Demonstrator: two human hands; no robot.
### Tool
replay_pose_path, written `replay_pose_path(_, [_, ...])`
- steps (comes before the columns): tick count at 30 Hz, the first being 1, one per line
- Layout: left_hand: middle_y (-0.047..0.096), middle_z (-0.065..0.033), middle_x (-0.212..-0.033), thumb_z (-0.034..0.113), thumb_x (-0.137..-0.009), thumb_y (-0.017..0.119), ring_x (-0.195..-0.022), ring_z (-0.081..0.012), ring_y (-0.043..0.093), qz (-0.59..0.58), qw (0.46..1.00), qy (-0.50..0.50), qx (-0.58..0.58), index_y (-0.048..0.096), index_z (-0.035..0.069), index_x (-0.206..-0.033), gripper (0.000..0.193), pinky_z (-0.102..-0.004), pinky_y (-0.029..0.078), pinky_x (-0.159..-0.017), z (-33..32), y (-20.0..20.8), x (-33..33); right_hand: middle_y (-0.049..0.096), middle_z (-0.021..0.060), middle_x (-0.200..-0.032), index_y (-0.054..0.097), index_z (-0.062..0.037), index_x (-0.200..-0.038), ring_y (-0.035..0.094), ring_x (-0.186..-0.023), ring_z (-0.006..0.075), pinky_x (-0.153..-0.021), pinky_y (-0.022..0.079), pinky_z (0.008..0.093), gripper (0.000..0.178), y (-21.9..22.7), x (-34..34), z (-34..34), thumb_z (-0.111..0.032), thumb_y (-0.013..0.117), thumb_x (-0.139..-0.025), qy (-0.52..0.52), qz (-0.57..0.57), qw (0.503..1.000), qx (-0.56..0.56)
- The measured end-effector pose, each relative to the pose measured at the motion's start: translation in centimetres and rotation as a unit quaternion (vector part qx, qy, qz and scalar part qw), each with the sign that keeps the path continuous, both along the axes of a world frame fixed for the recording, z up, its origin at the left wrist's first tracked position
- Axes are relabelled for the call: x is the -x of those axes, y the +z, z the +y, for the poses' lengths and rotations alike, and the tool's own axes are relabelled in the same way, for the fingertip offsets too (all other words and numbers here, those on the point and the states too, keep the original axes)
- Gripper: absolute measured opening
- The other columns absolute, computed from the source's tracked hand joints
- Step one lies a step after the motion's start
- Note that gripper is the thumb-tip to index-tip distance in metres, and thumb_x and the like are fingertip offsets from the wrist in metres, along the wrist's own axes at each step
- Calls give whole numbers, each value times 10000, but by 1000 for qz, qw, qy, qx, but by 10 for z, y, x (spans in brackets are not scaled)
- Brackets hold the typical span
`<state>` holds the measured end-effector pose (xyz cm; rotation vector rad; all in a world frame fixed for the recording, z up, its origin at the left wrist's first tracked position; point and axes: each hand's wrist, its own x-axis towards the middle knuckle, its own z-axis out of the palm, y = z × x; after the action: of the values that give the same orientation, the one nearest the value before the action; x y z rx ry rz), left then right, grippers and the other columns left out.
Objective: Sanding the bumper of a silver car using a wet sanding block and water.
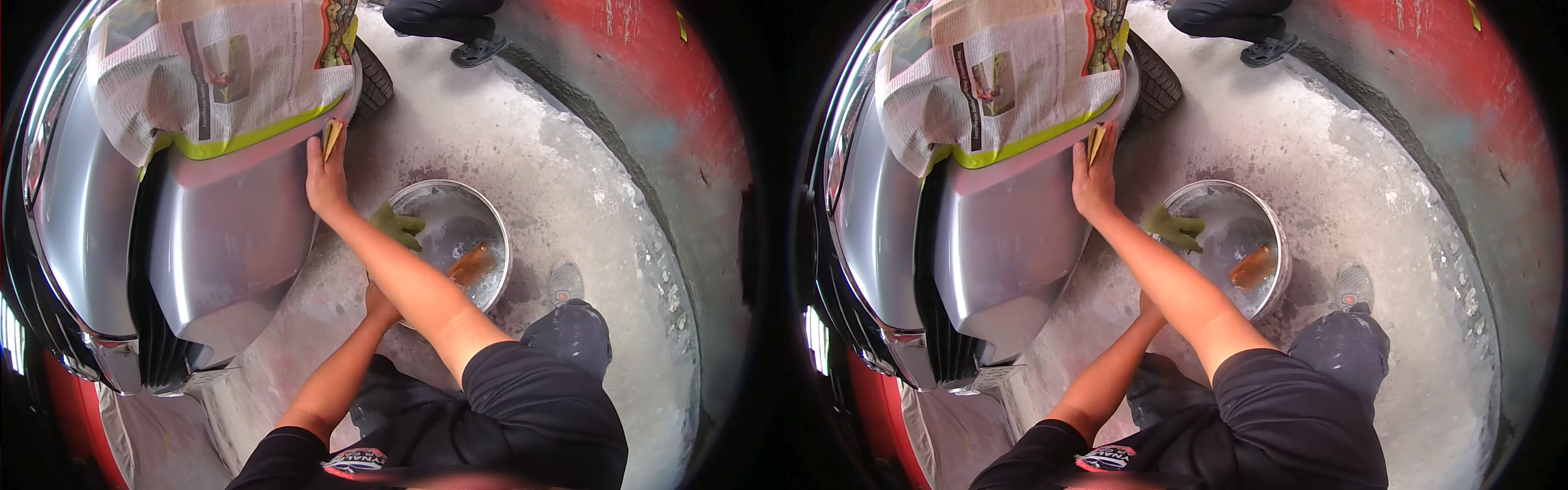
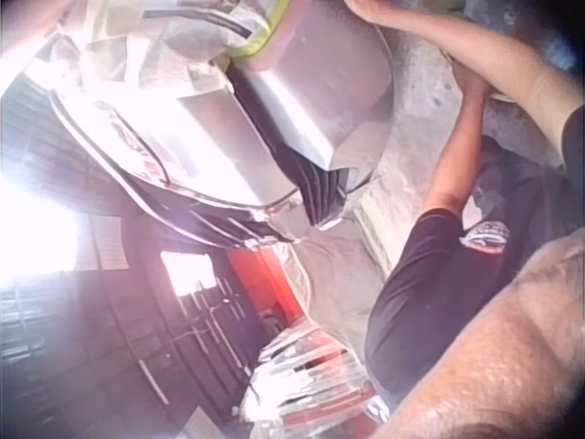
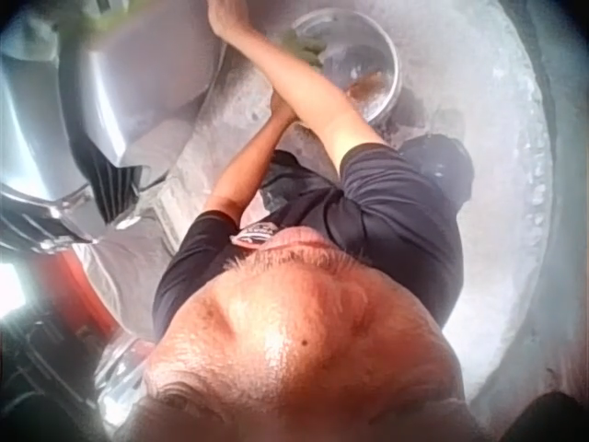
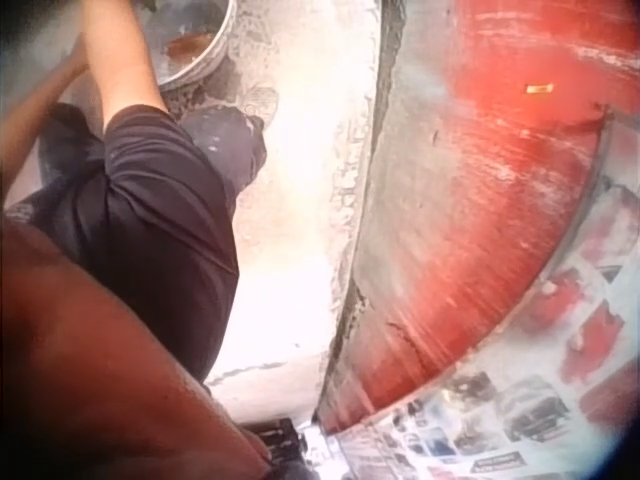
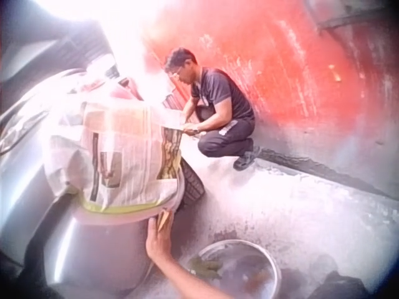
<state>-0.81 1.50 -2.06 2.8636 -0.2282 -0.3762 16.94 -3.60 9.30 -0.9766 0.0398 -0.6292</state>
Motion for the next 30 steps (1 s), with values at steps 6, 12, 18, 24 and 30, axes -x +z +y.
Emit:
replay_pose_path(6, [577,-142,-1272,439,-768,725,-1187,-298,540,89,988,-86,-91,545,102,-1266,627,-390,433,-950,27,-13,-11,29,278,-1556,57,83,-1479,47,-1459,379,-1179,77,429,741,-7,31,49,-399,366,-1009,7,-32,996,87])
replay_pose_path(12, [639,-188,-1165,448,-752,669,-1060,-344,615,12,999,-17,-38,619,83,-1161,550,-448,486,-868,-9,19,-3,62,273,-1552,79,78,-1475,69,-1452,383,-1177,110,406,753,-7,3,8,-433,371,-1006,16,-15,1000,3])
replay_pose_path(18, [679,-217,-1002,397,-763,649,-975,-374,639,58,995,-30,-81,651,58,-1082,465,-465,492,-813,-18,28,-8,51,273,-1554,66,75,-1479,60,-1453,389,-1179,100,411,753,-21,-16,2,-425,372,-1007,26,-45,999,-8])
replay_pose_path(24, [690,-205,-912,376,-754,651,-880,-383,656,-85,996,-15,-3,692,60,-956,377,-473,501,-760,-10,20,1,19,264,-1561,58,72,-1481,36,-1464,358,-1181,87,405,764,-20,0,25,-430,380,-1003,26,-25,999,25])
replay_pose_path(30, [687,-192,-916,404,-767,662,-905,-357,653,-35,997,-21,-60,670,57,-975,404,-449,497,-768,-14,18,3,20,265,-1560,50,68,-1483,43,-1460,364,-1182,74,391,756,-14,-13,10,-427,367,-1008,40,-25,998,-52])
